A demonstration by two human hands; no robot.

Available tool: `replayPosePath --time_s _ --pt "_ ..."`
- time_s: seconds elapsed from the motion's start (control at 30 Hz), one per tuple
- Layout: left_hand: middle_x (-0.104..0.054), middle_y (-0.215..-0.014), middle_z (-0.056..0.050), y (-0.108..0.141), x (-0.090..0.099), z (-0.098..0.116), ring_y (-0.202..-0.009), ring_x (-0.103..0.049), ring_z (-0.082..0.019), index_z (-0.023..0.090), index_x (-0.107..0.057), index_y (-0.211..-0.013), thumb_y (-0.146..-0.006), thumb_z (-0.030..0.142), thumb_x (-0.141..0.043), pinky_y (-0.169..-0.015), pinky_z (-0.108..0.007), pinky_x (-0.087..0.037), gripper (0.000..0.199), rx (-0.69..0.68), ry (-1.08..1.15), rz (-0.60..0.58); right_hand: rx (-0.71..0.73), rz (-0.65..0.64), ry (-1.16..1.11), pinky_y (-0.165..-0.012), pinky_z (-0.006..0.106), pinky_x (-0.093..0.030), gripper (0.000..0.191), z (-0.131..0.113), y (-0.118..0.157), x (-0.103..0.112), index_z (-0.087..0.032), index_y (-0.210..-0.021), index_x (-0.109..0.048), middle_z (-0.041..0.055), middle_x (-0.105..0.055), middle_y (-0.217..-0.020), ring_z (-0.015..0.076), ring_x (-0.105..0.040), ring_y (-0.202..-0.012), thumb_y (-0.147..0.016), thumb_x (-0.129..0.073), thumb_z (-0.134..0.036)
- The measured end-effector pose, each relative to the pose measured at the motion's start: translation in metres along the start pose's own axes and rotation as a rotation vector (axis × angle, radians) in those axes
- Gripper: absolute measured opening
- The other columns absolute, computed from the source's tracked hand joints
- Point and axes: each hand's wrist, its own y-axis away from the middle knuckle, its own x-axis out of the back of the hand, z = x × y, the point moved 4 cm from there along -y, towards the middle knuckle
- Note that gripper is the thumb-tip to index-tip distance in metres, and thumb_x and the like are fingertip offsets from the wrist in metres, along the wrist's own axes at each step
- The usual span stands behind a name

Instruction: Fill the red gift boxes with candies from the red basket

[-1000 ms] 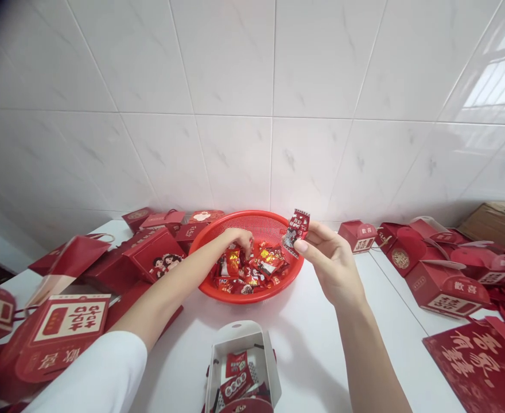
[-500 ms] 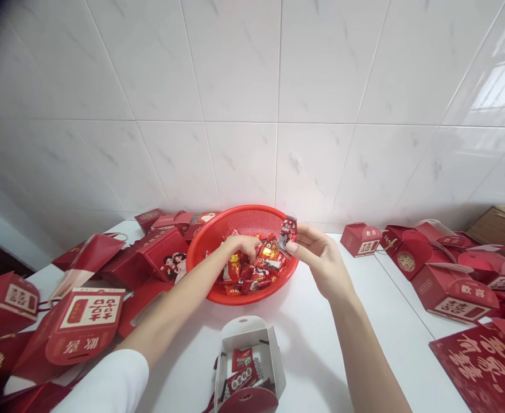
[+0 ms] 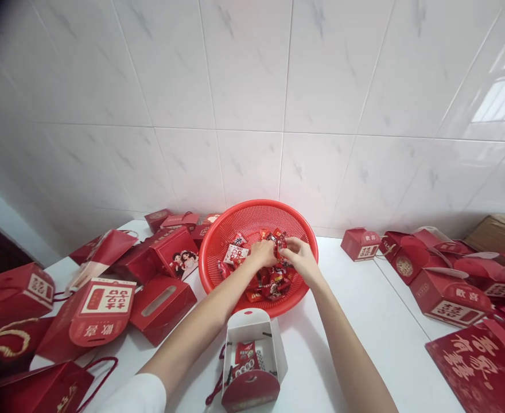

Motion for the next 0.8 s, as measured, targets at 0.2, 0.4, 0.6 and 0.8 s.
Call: replayPosePath --time_s 0.2,0.4,0.6,0.8 --pt "-0.070 -0.115 -0.021 0.009 -0.004 -0.003 -0.109 -0.068 -0.035 0.013 -0.070 -0.112 -0.087 0.034 -0.062 -0.089 -0.042 -0.053 0.033 0.002 0.012 0.146 0.089 0.081 0.026 -0.075 0.038 -0.055 0.026 0.019 0.003 -0.014 -0.020 -0.085 -0.064 0.0042 -0.072 -0.079 0.0252 -0.069 -0.080 -0.062 -0.067 -0.033" --pt "-0.072 -0.109 -0.017 0.018 -0.004 0.000 -0.106 -0.068 -0.033 0.015 -0.071 -0.105 -0.086 0.034 -0.063 -0.086 -0.037 -0.052 0.028 -0.027 0.045 0.234 0.194 0.237 0.084 -0.079 0.041 -0.055 0.030 0.025 0.019 -0.008 -0.021 -0.091 -0.061 0.0081 -0.073 -0.089 0.0266 -0.069 -0.083 -0.065 -0.063 -0.037" --pt "-0.070 -0.112 -0.010 0.036 0.008 -0.013 -0.105 -0.066 -0.025 0.020 -0.069 -0.108 -0.083 0.024 -0.064 -0.088 -0.032 -0.049 0.026 -0.027 0.178 0.418 0.253 0.352 0.265 -0.082 0.044 -0.054 0.035 0.023 0.045 -0.007 -0.020 -0.103 -0.061 0.0115 -0.073 -0.101 0.0278 -0.068 -0.088 -0.075 -0.058 -0.040" --pt "-0.070 -0.107 -0.006 0.059 0.020 -0.033 -0.098 -0.066 -0.021 0.022 -0.069 -0.101 -0.080 0.021 -0.070 -0.087 -0.030 -0.048 0.022 -0.049 0.327 0.574 0.218 0.380 0.275 -0.086 0.044 -0.053 0.035 0.036 0.055 -0.003 -0.019 -0.099 -0.062 0.0098 -0.074 -0.093 0.0276 -0.069 -0.088 -0.072 -0.059 -0.041"
